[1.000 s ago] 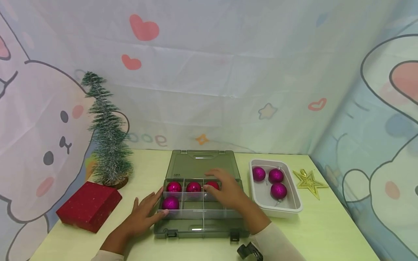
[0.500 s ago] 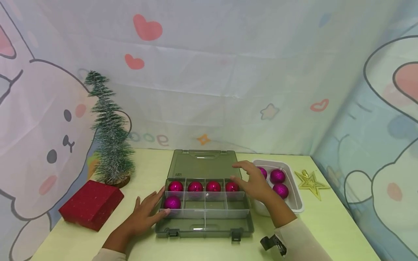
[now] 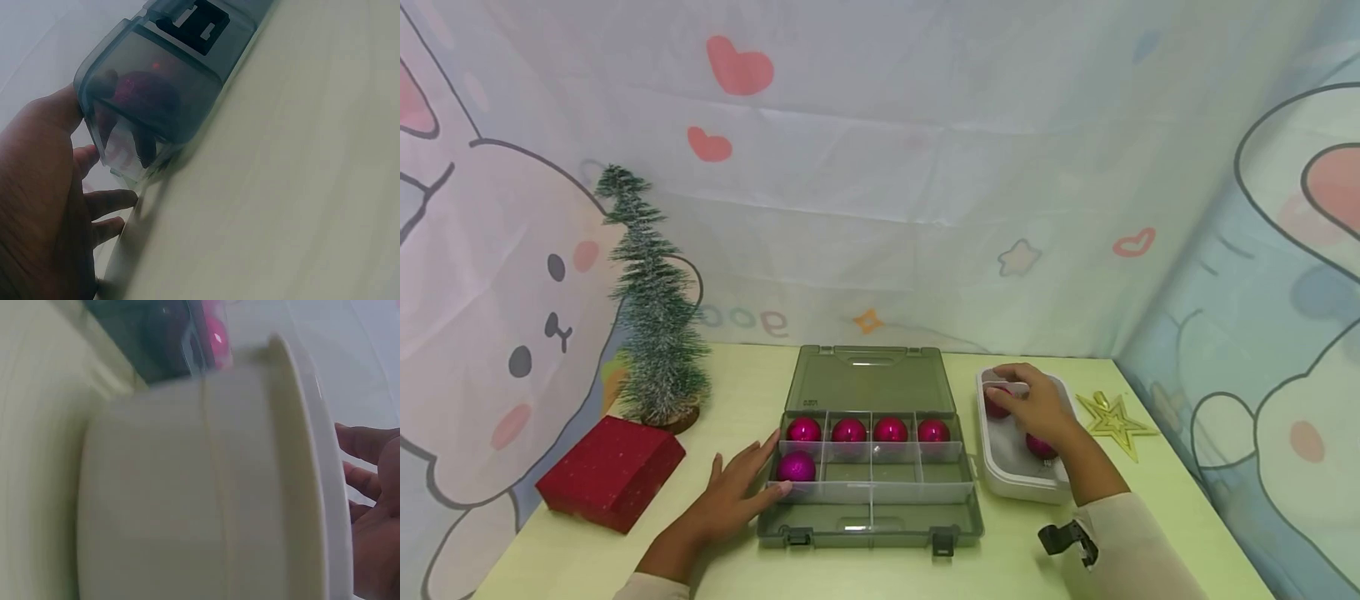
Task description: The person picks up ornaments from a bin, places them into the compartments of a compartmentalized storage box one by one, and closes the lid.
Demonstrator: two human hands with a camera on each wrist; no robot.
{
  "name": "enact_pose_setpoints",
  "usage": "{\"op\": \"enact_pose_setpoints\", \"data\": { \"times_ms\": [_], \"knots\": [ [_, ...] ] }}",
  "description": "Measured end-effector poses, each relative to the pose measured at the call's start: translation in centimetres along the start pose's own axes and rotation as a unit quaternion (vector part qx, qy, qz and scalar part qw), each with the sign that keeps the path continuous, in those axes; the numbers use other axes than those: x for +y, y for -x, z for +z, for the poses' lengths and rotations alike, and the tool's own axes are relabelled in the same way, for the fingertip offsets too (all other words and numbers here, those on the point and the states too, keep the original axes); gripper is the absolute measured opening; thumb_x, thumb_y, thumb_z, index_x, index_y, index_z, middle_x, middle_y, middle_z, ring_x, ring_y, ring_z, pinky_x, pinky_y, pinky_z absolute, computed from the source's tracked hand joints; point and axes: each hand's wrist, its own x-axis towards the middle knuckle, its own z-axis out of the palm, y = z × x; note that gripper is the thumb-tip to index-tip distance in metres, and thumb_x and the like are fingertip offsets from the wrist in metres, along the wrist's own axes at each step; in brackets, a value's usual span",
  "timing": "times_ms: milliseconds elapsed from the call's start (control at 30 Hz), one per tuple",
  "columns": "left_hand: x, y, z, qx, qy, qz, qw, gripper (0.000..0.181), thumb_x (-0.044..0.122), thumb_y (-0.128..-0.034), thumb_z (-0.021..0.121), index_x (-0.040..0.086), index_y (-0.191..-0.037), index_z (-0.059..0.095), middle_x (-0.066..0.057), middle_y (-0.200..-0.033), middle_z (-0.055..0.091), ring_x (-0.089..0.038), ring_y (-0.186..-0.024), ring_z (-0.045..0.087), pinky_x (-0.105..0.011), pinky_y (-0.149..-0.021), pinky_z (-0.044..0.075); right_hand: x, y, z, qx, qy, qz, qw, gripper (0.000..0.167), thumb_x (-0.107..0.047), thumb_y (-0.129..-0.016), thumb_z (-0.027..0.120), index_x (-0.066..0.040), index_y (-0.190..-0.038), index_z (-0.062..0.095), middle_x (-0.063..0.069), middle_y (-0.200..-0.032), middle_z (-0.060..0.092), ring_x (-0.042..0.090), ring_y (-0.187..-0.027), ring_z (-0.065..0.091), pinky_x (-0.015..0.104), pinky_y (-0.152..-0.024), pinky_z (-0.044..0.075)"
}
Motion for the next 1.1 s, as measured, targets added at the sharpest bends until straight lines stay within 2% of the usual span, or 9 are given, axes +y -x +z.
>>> {"op": "enact_pose_setpoints", "data": {
  "times_ms": [133,367,433,600,833,967,1100],
  "knots": [
    [0.0,0.0,-0.2,-0.004,-0.004,-0.003,1.0,0.086,0.051,-0.1083,0.062,0.024,-0.177,0.02,-0.019,-0.177,0.036,-0.055,-0.166,0.02,-0.086,-0.121,-0.016,1.3,0.4,-1.5,0.006,0.011,-0.004,0.9999,0.048,-0.021,-0.106,0.074,0.002,-0.146,0.063,0.03,-0.147,0.064,0.052,-0.138,0.061,0.069,-0.113,0.052],
    [0.0,0.1,-0.3,-0.001,-0.001,0.001,1.0,0.086,0.05,-0.1081,0.063,0.023,-0.177,0.02,-0.02,-0.178,0.035,-0.056,-0.166,0.019,-0.087,-0.121,-0.016,4.0,1.9,-4.1,0.015,0.024,0.0,0.9996,0.046,-0.022,-0.103,0.079,0.0,-0.141,0.067,0.028,-0.147,0.066,0.052,-0.146,0.053,0.075,-0.121,0.04],
    [-0.1,0.1,-0.4,0.0,0.002,0.001,1.0,0.086,0.05,-0.1082,0.063,0.023,-0.177,0.02,-0.02,-0.178,0.035,-0.056,-0.166,0.019,-0.086,-0.121,-0.016,4.8,2.1,-4.4,0.011,0.043,0.003,0.999,0.048,-0.026,-0.101,0.081,-0.001,-0.14,0.069,0.027,-0.149,0.066,0.054,-0.148,0.051,0.078,-0.12,0.039],
    [-0.2,0.1,-0.2,-0.001,-0.001,-0.001,1.0,0.085,0.051,-0.1082,0.063,0.024,-0.177,0.02,-0.019,-0.178,0.035,-0.055,-0.166,0.02,-0.086,-0.121,-0.016,6.2,2.8,-4.6,0.008,0.071,-0.007,0.9974,0.049,-0.022,-0.095,0.087,0.001,-0.136,0.072,0.029,-0.148,0.064,0.057,-0.147,0.047,0.081,-0.117,0.038],
    [-0.1,0.1,-0.1,-0.002,0.003,0.0,1.0,0.086,0.05,-0.1081,0.063,0.024,-0.177,0.02,-0.019,-0.178,0.035,-0.055,-0.167,0.02,-0.086,-0.121,-0.016,6.9,3.5,-4.8,-0.005,0.085,0.03,0.9959,0.055,-0.028,-0.092,0.088,-0.003,-0.137,0.07,0.035,-0.163,0.039,0.068,-0.153,0.021,0.093,-0.112,0.025],
    [-0.1,0.0,-0.1,0.0,-0.001,0.0,1.0,0.086,0.051,-0.1079,0.064,0.023,-0.177,0.021,-0.019,-0.178,0.036,-0.055,-0.167,0.02,-0.086,-0.121,-0.016,7.0,3.6,-4.9,-0.03,0.095,0.056,0.9935,0.053,-0.034,-0.09,0.088,-0.005,-0.132,0.073,0.037,-0.171,0.025,0.07,-0.156,0.014,0.096,-0.113,0.019],
    [-0.1,0.0,-0.1,0.002,-0.001,-0.001,1.0,0.086,0.051,-0.1076,0.064,0.024,-0.177,0.021,-0.018,-0.177,0.037,-0.055,-0.166,0.021,-0.086,-0.121,-0.015,7.1,3.5,-4.8,-0.054,0.113,0.081,0.9888,0.057,-0.039,-0.086,0.091,-0.005,-0.129,0.075,0.037,-0.174,0.018,0.069,-0.158,0.009,0.097,-0.112,0.018]
  ]
}}
